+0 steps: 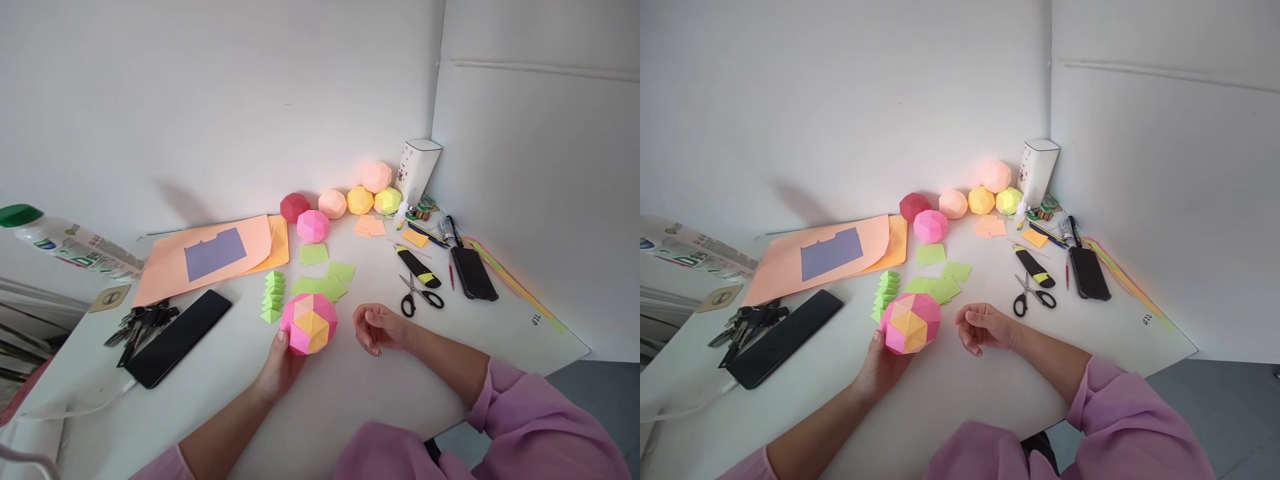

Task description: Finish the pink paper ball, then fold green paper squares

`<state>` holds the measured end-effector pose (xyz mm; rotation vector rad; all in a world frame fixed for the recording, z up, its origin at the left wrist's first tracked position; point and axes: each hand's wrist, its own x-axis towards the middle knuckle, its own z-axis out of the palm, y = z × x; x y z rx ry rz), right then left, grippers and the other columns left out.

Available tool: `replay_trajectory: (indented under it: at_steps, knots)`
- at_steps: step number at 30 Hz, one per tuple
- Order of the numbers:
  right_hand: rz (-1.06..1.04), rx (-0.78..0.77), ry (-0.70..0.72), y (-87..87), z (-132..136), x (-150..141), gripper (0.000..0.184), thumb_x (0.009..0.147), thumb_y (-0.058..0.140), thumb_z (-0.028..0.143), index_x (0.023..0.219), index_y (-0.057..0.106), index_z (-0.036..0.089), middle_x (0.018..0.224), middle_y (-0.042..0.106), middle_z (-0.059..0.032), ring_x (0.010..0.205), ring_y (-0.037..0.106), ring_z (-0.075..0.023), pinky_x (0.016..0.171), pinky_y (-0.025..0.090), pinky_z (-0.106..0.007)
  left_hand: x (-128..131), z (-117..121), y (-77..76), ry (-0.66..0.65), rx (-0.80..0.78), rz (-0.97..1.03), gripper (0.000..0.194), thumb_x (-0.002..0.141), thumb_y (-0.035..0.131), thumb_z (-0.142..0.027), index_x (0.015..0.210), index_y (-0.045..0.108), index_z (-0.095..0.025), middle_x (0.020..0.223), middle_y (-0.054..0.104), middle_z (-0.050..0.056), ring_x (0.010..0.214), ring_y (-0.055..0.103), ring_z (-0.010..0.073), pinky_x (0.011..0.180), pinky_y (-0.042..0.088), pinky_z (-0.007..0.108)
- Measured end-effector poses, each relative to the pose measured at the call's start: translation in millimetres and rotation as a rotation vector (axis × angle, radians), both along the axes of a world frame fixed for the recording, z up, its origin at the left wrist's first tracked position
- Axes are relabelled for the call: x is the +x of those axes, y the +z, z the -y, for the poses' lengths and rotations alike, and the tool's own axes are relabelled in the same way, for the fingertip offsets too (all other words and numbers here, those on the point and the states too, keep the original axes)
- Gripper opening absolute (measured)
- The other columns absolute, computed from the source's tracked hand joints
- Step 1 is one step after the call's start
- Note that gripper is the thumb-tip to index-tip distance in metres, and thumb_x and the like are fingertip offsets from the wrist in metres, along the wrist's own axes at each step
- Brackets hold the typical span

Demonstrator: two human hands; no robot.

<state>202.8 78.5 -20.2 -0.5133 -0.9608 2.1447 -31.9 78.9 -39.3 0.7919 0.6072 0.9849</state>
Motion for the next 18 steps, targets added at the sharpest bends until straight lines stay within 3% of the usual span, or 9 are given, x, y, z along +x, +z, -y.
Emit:
replay_trajectory:
  at_steps: [8,14,18]
  knots:
    - [0.001,-0.059,-0.044,-1.8,-2.2,0.3,0.011,0.076,0.068,0.017,0.078,0.058,0.014,0.062,0.060,0.0016,0.051,0.060,-0.0120,0.042,0.042,-0.021,1.6,0.0,4.5,-0.019,0.030,-0.003,0.069,0.082,0.045,-0.066,0.134,0.045,-0.021,0.132,0.054,0.012,0.129,0.041,0.0328,0.106,0.036,0.046]
    - [-0.020,-0.042,-0.069,-0.2,-3.3,-1.5,0.014,0.071,0.073,0.013,0.078,0.061,0.015,0.072,0.055,0.0014,0.066,0.059,-0.0114,0.060,0.049,-0.027,1.8,-0.9,4.8,-0.028,0.054,0.021,0.066,0.084,0.044,-0.064,0.134,0.045,-0.021,0.131,0.054,0.011,0.129,0.040,0.0320,0.106,0.036,0.044]
    - [-0.033,-0.035,-0.092,-0.8,-3.6,-3.3,0.014,0.070,0.073,0.010,0.077,0.063,0.015,0.072,0.050,0.0025,0.067,0.054,-0.0101,0.066,0.046,-0.029,1.9,-1.7,4.8,-0.026,0.056,0.055,0.065,0.084,0.045,-0.063,0.134,0.046,-0.021,0.132,0.053,0.011,0.129,0.040,0.0316,0.107,0.035,0.044]
